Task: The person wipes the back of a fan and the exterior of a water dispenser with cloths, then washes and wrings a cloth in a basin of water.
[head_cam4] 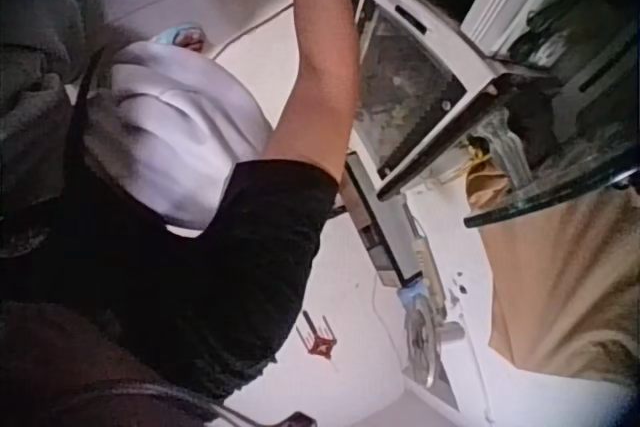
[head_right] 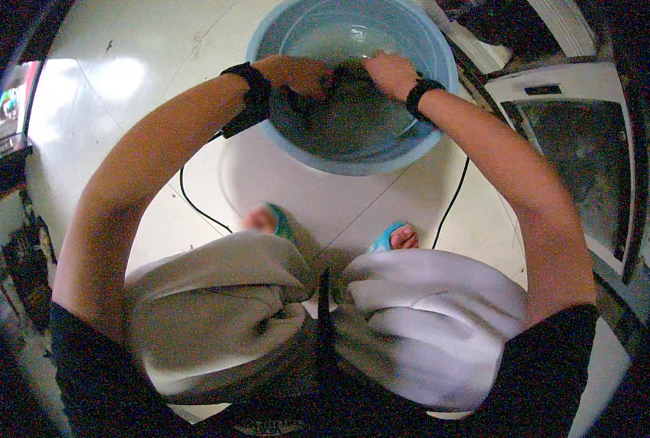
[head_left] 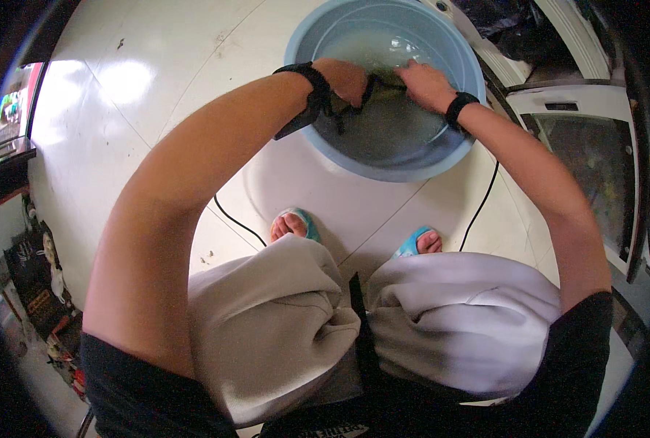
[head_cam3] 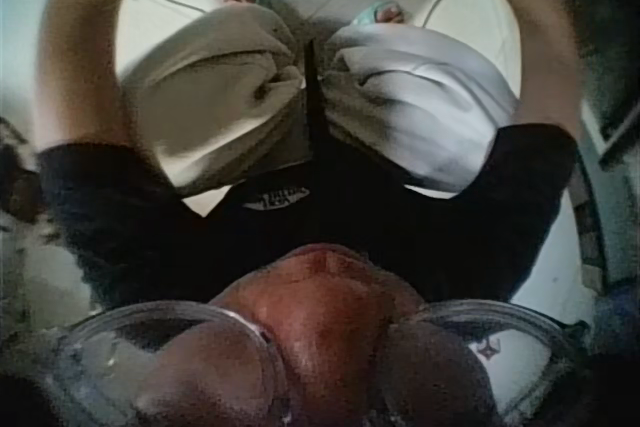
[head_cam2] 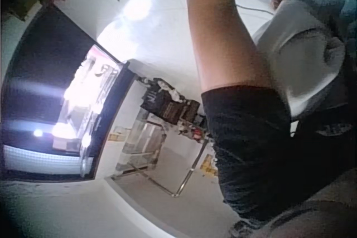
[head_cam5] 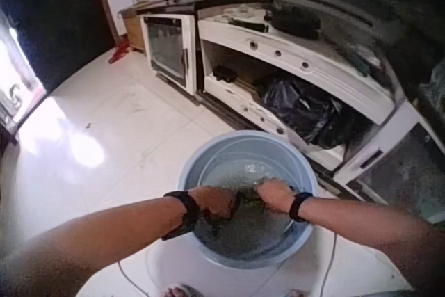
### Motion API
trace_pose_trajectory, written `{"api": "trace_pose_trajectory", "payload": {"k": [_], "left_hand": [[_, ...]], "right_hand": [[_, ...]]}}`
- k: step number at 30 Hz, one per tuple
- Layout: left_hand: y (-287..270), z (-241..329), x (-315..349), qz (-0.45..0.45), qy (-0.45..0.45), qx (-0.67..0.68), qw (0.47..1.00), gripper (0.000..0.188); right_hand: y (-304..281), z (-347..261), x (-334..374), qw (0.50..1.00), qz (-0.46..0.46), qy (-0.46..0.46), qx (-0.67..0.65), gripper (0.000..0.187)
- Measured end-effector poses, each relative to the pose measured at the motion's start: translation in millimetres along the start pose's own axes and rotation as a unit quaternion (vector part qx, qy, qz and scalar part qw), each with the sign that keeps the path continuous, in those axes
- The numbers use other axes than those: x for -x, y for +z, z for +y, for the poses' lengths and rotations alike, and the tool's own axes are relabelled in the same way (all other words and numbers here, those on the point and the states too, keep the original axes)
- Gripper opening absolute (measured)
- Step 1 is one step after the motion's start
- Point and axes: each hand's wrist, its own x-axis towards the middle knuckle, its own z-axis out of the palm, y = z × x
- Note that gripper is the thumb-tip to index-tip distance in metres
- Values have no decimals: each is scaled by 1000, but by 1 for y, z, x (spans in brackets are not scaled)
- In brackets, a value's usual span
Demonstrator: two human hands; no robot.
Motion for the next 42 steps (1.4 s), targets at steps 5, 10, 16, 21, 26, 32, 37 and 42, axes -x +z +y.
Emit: {"api": "trace_pose_trajectory", "payload": {"k": [5, 10, 16, 21, 26, 32, 37, 42], "left_hand": [[-9, 8, 10, -7, 53, 17, 998, 41], [-34, 29, 46, -16, -91, 28, 995, 47], [-34, 32, 39, 72, -62, 113, 989, 51], [-17, 1, 10, 107, -76, 62, 989, 48], [-40, 10, 15, 164, -48, 24, 985, 41], [-50, -46, -6, 276, -99, -74, 953, 30], [-68, -19, 22, 369, -45, 93, 923, 36], [-85, -14, 45, 421, -9, 130, 898, 39]], "right_hand": [[-4, 40, -15, 990, -64, -62, -112, 29], [-73, 35, -15, 882, -157, 77, -438, 13], [-103, 31, -9, 830, -147, 122, -523, 18], [-103, 27, -28, 815, -224, 46, -533, 16], [-110, 51, -16, 911, -158, 48, -377, 15], [-128, 55, -12, 906, -149, 31, -395, 17], [-144, 63, 12, 890, -87, 84, -439, 13], [-155, 63, 6, 906, 45, 111, -407, 12]]}}
